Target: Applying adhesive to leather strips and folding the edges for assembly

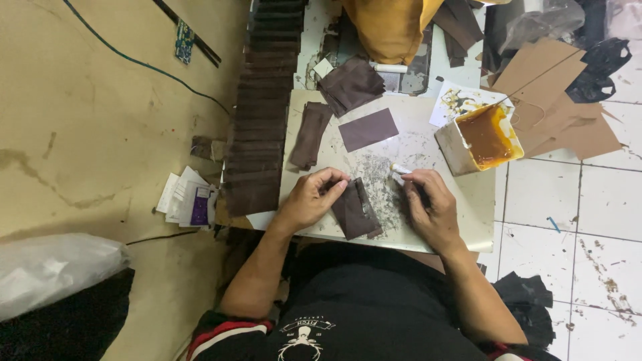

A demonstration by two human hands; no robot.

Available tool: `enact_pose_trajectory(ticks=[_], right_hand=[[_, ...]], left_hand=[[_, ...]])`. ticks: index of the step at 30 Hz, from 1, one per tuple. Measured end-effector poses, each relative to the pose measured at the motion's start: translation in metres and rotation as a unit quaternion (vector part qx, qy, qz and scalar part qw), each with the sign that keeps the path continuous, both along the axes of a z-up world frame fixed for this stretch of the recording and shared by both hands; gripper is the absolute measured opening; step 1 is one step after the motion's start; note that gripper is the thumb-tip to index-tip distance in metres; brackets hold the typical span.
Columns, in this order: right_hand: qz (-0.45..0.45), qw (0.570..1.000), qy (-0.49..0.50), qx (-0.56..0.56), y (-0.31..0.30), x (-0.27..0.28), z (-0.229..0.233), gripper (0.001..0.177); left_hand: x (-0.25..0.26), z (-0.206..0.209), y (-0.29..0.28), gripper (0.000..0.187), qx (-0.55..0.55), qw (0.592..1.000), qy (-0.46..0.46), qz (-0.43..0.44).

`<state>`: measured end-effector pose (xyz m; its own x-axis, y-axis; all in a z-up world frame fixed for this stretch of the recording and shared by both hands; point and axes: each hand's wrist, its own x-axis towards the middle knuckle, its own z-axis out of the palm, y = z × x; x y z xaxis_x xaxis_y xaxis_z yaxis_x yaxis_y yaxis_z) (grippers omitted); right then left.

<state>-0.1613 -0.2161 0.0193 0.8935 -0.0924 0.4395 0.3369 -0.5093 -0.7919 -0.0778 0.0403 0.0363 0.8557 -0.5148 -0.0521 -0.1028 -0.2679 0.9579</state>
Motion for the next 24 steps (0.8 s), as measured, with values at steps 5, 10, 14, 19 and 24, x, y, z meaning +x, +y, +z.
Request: enact_pose_trajectory(ticks=[5,10,14,19,24], right_hand=[[0.0,1.0,-0.005,0.0,0.0,0.0,0.0,0.018],[0.001,1.0,-0.016,-0.002,0.002,0.0,0.0,0.016],[-0.004,1.0,-0.016,-0.011,0.002,-0.001,0.0,0.016],[0.0,1.0,-0.014,-0.023,0.001,-0.002,-0.005,0.018],[-0.007,0.999,-0.019,-0.028,0.002,-0.002,-0.005,0.019]], left_hand=[[-0.001,-0.01,0.002,0.014,-0.004,1.0,0.009,0.003],[-0.001,-0.003,0.001,0.013,-0.009,1.0,0.02,0.006],[0.0,-0.012,0.004,0.014,-0.029,0.999,0.043,0.011],[-0.002,-0.012,0.006,0.014,-0.05,0.997,0.053,0.017],[-0.002,-0.015,0.008,0.015,-0.06,0.997,0.047,0.008]])
